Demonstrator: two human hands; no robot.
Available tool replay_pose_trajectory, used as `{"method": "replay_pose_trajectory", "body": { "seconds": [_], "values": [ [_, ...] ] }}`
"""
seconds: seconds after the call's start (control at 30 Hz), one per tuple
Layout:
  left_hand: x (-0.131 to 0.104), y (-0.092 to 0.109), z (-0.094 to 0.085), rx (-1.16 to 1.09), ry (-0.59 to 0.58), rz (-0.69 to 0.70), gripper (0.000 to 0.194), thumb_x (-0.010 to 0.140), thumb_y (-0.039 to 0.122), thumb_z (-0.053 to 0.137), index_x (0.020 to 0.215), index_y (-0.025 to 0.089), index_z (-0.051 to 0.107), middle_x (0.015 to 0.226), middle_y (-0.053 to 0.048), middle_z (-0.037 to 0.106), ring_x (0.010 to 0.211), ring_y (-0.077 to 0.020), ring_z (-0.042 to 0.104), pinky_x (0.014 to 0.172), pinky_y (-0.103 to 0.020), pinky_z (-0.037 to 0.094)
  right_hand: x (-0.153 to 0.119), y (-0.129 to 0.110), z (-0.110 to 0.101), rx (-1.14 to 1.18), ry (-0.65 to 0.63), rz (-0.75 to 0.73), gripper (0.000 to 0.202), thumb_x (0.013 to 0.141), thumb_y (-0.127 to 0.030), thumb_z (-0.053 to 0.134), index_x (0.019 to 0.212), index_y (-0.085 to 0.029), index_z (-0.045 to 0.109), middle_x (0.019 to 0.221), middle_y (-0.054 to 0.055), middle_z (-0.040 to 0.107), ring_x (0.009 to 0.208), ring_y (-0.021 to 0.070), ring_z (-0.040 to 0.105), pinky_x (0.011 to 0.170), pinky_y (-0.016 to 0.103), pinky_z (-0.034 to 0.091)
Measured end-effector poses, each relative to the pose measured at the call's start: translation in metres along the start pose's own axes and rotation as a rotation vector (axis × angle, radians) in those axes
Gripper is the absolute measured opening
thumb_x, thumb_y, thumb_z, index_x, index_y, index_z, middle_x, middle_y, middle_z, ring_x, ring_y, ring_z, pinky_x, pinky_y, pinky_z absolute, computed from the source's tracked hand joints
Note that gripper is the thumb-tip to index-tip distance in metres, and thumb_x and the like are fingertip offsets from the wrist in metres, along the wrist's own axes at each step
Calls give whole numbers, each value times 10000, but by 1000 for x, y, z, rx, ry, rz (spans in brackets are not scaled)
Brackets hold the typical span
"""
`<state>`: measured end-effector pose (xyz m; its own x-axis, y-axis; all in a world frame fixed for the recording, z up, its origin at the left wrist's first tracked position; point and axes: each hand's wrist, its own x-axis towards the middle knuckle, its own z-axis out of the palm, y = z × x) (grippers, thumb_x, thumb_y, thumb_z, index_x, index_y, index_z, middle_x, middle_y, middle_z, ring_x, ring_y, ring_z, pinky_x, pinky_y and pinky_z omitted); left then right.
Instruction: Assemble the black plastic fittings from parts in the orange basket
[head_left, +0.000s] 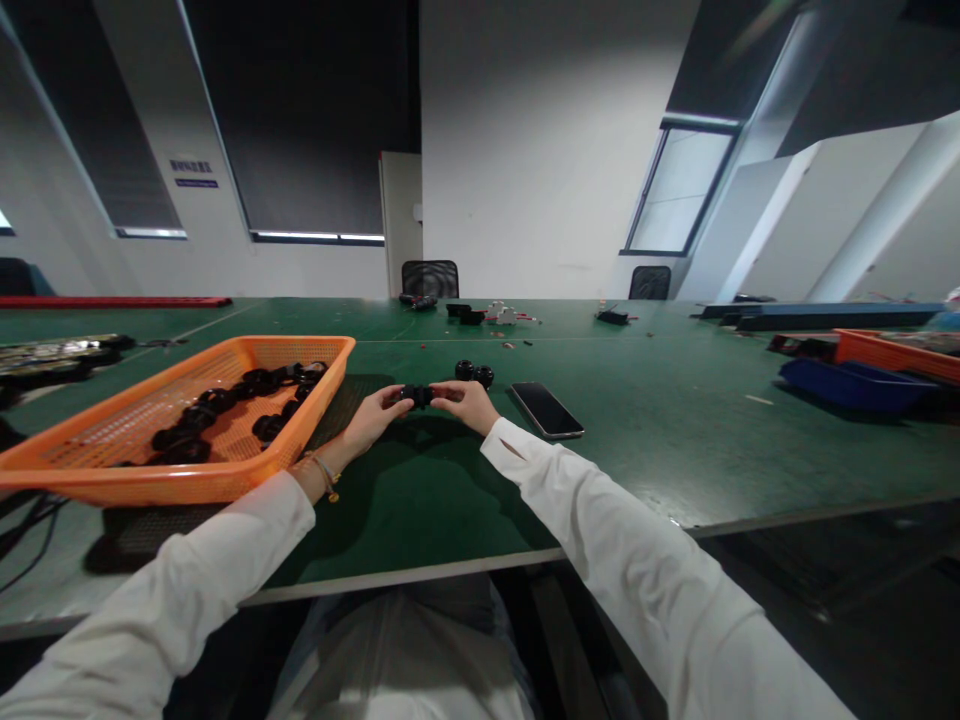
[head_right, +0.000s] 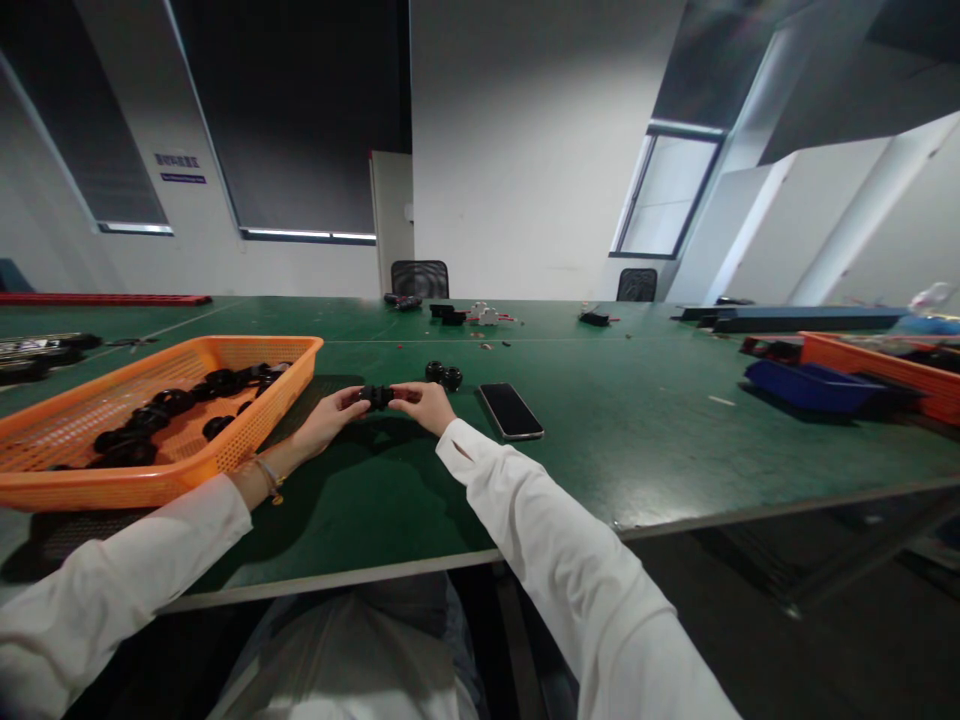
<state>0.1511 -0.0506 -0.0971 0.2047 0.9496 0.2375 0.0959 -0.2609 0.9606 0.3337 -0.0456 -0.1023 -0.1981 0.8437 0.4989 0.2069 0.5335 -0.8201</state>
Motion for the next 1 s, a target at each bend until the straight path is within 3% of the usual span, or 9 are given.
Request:
{"method": "replay_pose_trajectory", "body": {
  "seconds": [0.27,0.5,1.0],
  "values": [
    [0,1,0,-13,-2,-14,580,530,374,672,1028,99,562,953,-89,632,869,-211,570,802,-354,426,2,2,-4,-107,-11,-110,328,558,-220,689,881,-162,687,820,50,650,699,134,592,676,269,493],
    [0,-1,0,-26,-2,-9,575,526,380,672,1019,102,567,954,-82,633,881,-211,564,805,-355,422,1,0,0,-39,-5,-58,434,544,-162,678,977,-152,642,775,37,654,654,112,581,698,274,490],
    [-1,1,0,-26,-6,-15,587,525,373,676,1026,92,559,928,-82,642,831,-197,575,785,-350,433,0,-2,-1,-42,-19,-20,380,562,-210,685,930,-118,658,762,62,675,682,144,616,716,299,496]
  ]
}}
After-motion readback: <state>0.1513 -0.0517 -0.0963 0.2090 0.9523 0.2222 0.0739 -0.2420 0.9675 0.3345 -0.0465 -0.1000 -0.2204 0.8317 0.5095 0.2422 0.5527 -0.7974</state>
